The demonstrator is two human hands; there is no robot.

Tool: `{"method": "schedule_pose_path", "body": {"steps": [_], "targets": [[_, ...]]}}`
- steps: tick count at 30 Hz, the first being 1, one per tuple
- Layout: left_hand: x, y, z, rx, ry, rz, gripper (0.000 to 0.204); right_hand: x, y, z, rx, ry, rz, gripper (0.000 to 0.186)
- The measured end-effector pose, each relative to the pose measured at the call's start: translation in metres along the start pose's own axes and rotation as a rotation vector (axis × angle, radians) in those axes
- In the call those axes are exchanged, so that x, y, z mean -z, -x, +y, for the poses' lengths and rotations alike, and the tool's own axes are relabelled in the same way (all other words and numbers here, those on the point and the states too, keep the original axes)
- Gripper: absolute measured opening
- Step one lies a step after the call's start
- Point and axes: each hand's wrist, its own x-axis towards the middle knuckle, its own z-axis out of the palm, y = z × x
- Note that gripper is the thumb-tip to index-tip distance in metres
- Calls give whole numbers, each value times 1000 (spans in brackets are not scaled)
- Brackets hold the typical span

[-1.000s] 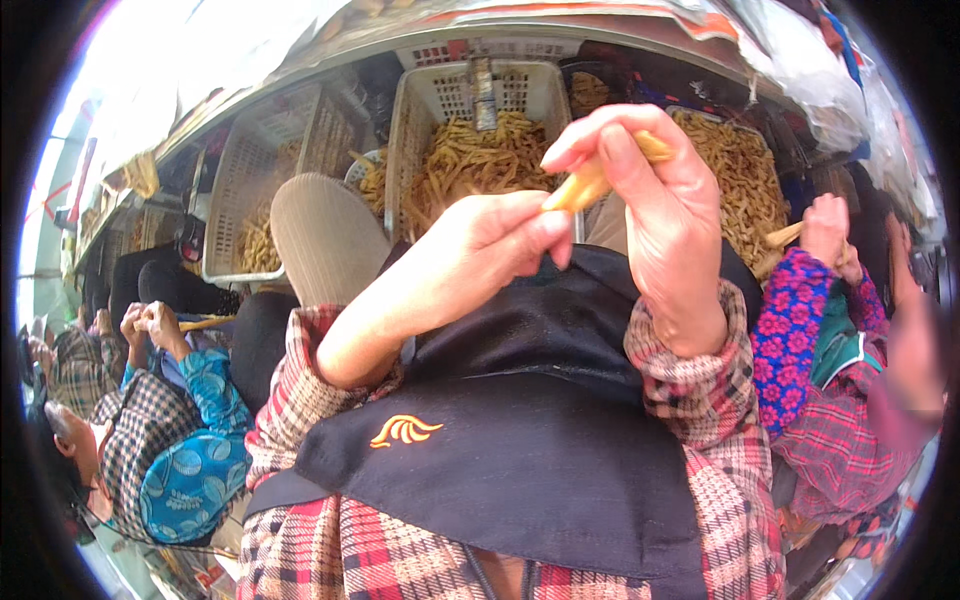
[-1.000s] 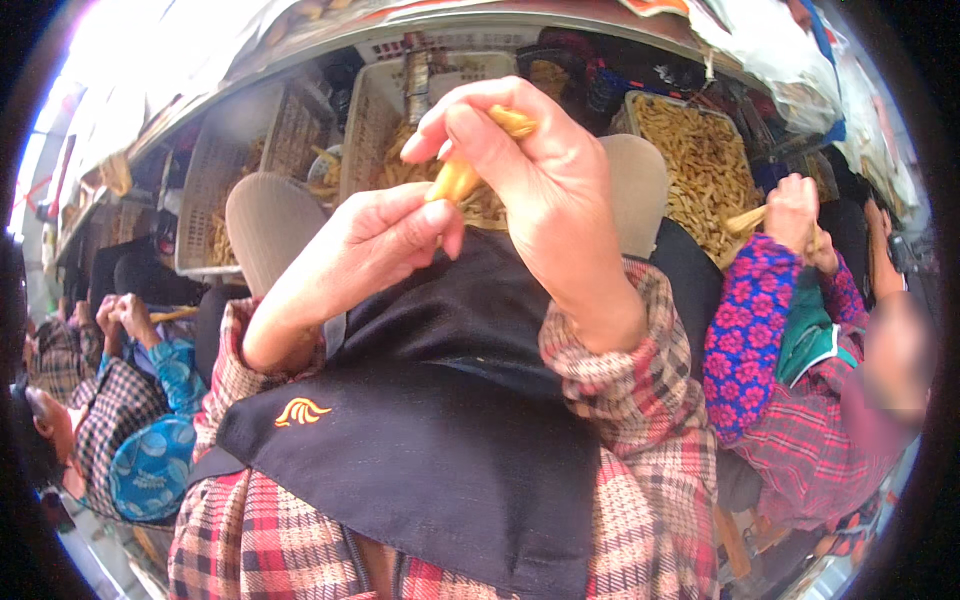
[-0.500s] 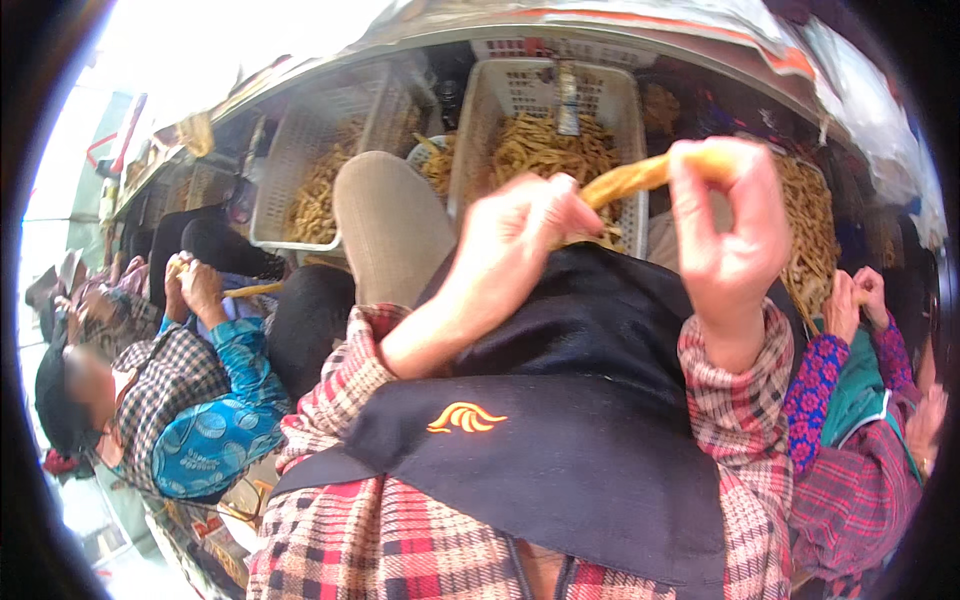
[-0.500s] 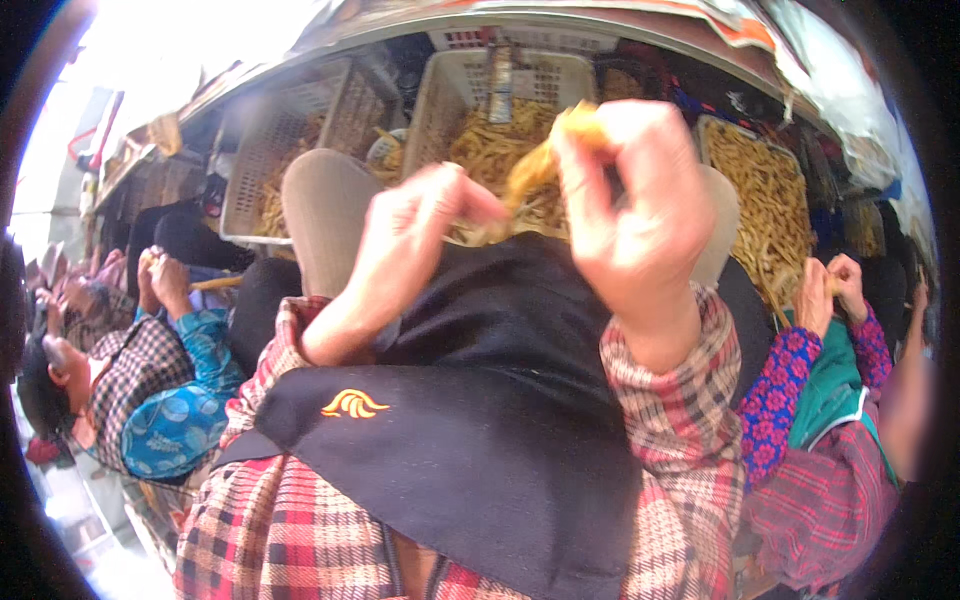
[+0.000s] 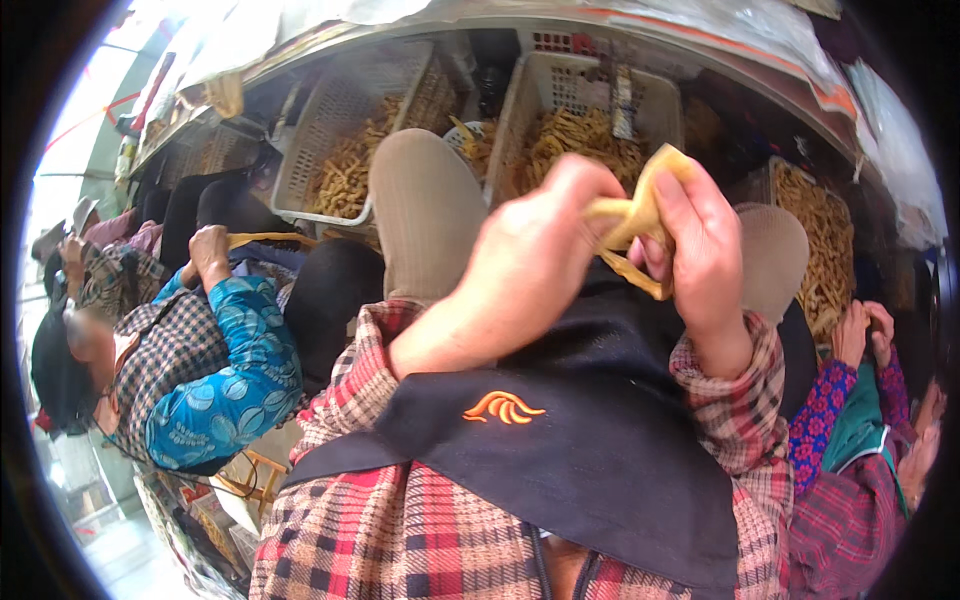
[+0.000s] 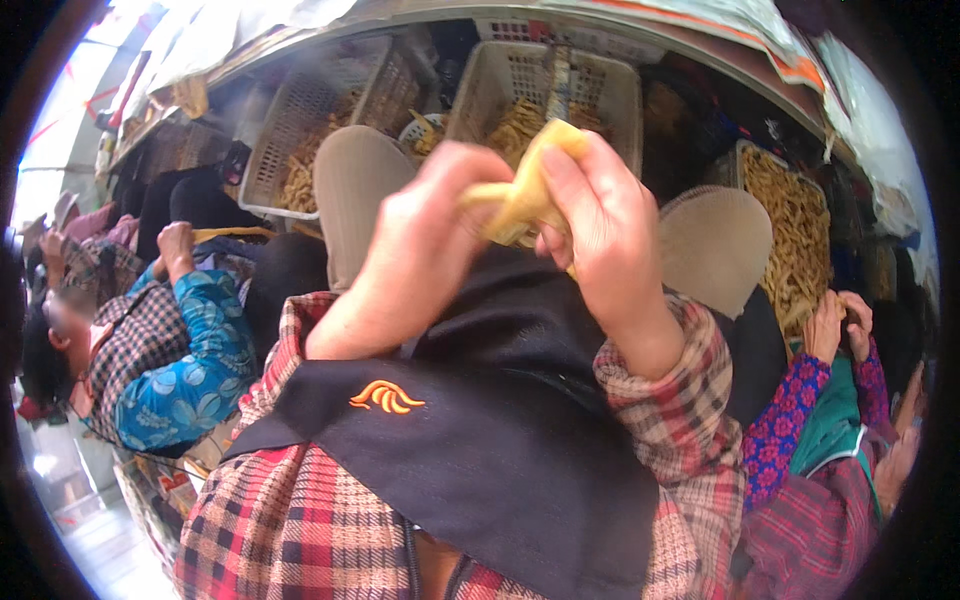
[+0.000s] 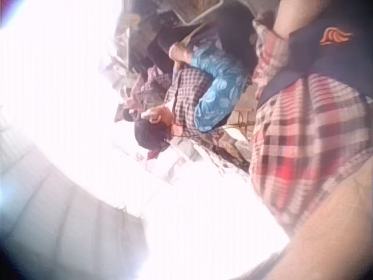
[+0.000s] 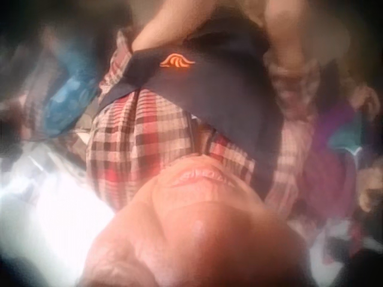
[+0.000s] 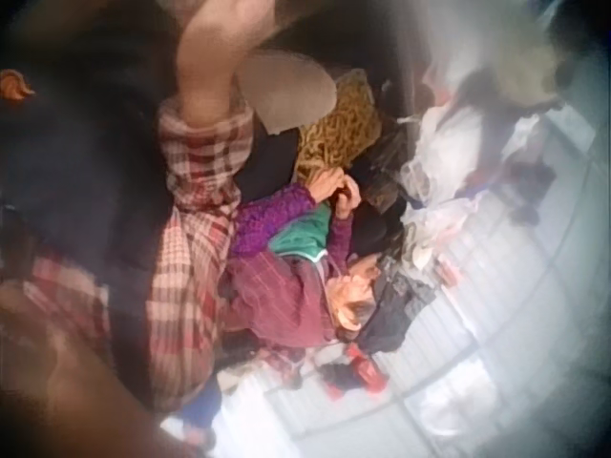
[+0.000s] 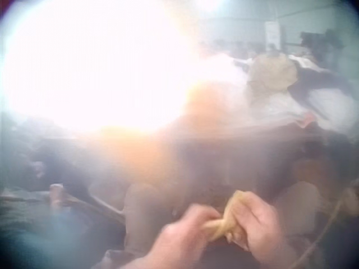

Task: The person sits on the floor and repeatedly picks up dried vegetable strips from a basket. They tear the strips into smaller pieces by hand and place them into a container on their lap. Other workers perform the same task nearby.

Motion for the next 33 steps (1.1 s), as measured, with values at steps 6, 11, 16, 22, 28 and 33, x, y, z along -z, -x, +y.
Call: {"method": "schedule_pose_path", "body": {"steps": [6, 11, 16, 22, 28, 33], "targets": [[-5, -3, -27, 160, 735, -37, 19, -3, -7, -6, -334, -245, -360, 28], [-13, -10, -22, 274, 620, 5, 11, -1, -3, -12, 184, 455, -102, 18], [-9, -19, -15, 38, 101, -18, 18, 18, -3, -9, -77, -36, -210, 23], [3, -25, -7, -386, 75, -26, 23, 23, -4, -2, -293, -374, -326, 39], [10, -15, -13, 477, 1236, 134, 16, 43, -1, -1, 257, 472, -164, 30], [14, -21, -4, -293, -140, -76, 27, 41, -1, -4, 700, 877, -135, 15]]}}
